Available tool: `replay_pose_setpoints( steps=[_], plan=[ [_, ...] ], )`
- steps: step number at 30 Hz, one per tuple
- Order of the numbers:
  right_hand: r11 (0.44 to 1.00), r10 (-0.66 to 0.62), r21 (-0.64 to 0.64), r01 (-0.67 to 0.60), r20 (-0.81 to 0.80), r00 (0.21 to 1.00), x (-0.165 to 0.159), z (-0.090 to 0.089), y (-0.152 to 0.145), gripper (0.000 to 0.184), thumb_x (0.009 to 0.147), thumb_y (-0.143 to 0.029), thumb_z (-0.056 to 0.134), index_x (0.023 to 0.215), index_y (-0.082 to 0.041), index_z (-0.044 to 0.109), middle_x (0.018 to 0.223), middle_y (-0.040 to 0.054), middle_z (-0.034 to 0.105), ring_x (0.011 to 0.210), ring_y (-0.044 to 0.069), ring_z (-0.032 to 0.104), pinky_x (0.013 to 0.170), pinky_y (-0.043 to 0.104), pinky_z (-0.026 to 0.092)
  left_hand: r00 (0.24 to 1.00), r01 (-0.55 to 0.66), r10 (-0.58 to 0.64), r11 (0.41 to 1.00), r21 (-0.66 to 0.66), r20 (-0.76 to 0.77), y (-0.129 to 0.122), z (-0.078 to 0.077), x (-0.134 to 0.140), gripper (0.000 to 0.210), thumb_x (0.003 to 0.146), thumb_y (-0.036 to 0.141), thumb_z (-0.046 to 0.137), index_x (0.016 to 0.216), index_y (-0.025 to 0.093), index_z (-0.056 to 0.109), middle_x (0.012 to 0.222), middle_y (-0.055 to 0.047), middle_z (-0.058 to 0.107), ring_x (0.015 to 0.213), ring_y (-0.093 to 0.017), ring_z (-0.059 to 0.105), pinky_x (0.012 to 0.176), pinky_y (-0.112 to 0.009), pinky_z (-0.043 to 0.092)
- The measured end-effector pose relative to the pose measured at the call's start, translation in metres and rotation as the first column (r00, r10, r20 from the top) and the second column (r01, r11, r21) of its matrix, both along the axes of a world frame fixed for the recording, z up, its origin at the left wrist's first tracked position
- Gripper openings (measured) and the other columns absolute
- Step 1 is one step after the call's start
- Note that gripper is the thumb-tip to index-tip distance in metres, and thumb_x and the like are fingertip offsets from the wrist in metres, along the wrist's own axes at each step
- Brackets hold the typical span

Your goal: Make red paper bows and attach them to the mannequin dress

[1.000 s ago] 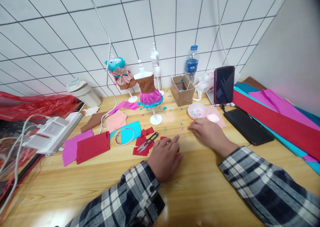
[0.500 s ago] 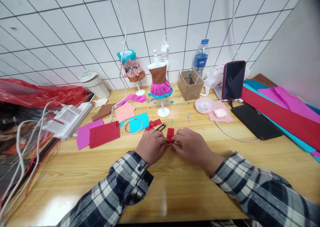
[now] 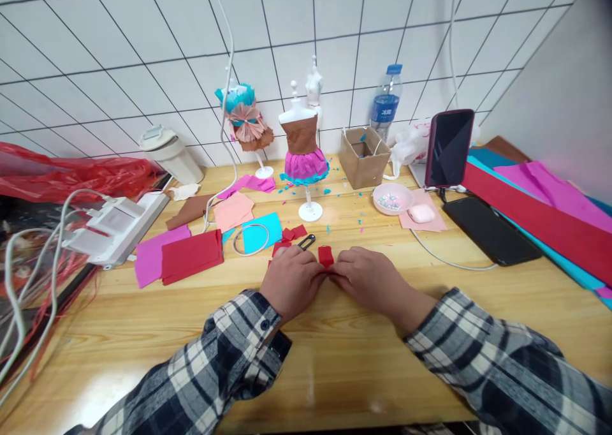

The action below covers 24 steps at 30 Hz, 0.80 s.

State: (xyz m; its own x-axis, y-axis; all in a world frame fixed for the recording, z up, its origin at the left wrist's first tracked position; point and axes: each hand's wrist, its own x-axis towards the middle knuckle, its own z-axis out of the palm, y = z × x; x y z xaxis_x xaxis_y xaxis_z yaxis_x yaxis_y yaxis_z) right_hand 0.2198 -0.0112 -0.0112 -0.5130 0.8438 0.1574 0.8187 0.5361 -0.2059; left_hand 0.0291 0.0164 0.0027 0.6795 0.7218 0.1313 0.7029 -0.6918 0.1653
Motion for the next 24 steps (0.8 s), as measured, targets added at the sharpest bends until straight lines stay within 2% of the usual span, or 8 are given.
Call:
replay_pose_setpoints(
  steps=[8, 13, 15, 19, 21, 24],
  plan=[
    [1.0, 0.004, 0.026, -0.005, 0.047, 0.999, -0.0001, 0.0007, -0.0033, 0.019, 0.094, -0.023, 0.049, 0.083, -0.022, 0.065, 0.081, 0.0018, 0.064, 0.074, 0.017, 0.057, 0.063, 0.029, 0.037, 0.997, 0.009, -0.009, 1.0, 0.006, 0.07, -0.0039, -0.0022, -0.0031, 0.021, 0.089, 0.03, 0.054, 0.088, 0.023, 0.074, 0.084, -0.006, 0.069, 0.081, -0.021, 0.055, 0.073, -0.037, 0.039],
    [1.0, 0.008, 0.006, -0.009, 0.066, 0.998, 0.0001, 0.0005, -0.0046, 0.016, 0.093, -0.022, 0.05, 0.083, -0.021, 0.063, 0.083, 0.002, 0.064, 0.073, 0.016, 0.057, 0.061, 0.028, 0.035, 0.999, 0.013, -0.014, 1.0, 0.017, 0.047, -0.0053, -0.0051, 0.0025, 0.022, 0.09, 0.029, 0.054, 0.084, 0.023, 0.074, 0.081, -0.005, 0.069, 0.079, -0.02, 0.055, 0.072, -0.037, 0.039],
    [1.0, -0.006, -0.022, 0.007, 0.035, 0.999, 0.0006, 0.0015, -0.0048, 0.016, 0.093, -0.023, 0.049, 0.088, -0.021, 0.064, 0.085, 0.0019, 0.064, 0.076, 0.016, 0.058, 0.063, 0.028, 0.036, 0.999, 0.009, -0.01, 1.0, 0.027, 0.035, -0.0057, -0.0061, 0.0029, 0.02, 0.089, 0.027, 0.054, 0.084, 0.023, 0.074, 0.081, -0.005, 0.069, 0.079, -0.02, 0.055, 0.072, -0.037, 0.039],
    [0.992, -0.085, -0.108, 0.072, -0.125, 0.988, 0.0014, 0.0033, -0.0035, 0.016, 0.092, -0.027, 0.052, 0.098, -0.023, 0.066, 0.092, 0.001, 0.066, 0.083, 0.015, 0.061, 0.07, 0.026, 0.04, 0.999, 0.007, -0.01, 0.999, 0.052, 0.042, -0.0064, -0.007, 0.0012, 0.019, 0.089, 0.028, 0.056, 0.087, 0.025, 0.074, 0.079, -0.004, 0.069, 0.078, -0.021, 0.054, 0.072, -0.037, 0.039],
    [0.985, -0.121, -0.145, 0.096, -0.178, 0.976, 0.0014, 0.0029, -0.0016, 0.016, 0.091, -0.026, 0.053, 0.097, -0.023, 0.067, 0.093, 0.0004, 0.067, 0.084, 0.015, 0.061, 0.071, 0.025, 0.04, 0.999, 0.009, -0.012, 0.998, 0.056, 0.052, -0.0064, -0.0068, 0.0003, 0.019, 0.089, 0.03, 0.056, 0.087, 0.025, 0.074, 0.078, -0.003, 0.07, 0.078, -0.021, 0.054, 0.072, -0.037, 0.04],
    [0.982, -0.118, -0.168, 0.09, -0.169, 0.979, 0.0013, 0.0012, 0.0011, 0.015, 0.09, -0.025, 0.054, 0.094, -0.023, 0.069, 0.092, 0.0002, 0.068, 0.085, 0.015, 0.061, 0.072, 0.026, 0.04, 0.998, 0.011, -0.014, 0.999, 0.05, 0.061, -0.0054, -0.0057, -0.0005, 0.02, 0.089, 0.03, 0.056, 0.085, 0.025, 0.075, 0.079, -0.004, 0.07, 0.078, -0.02, 0.055, 0.072, -0.037, 0.04]
  ],
)
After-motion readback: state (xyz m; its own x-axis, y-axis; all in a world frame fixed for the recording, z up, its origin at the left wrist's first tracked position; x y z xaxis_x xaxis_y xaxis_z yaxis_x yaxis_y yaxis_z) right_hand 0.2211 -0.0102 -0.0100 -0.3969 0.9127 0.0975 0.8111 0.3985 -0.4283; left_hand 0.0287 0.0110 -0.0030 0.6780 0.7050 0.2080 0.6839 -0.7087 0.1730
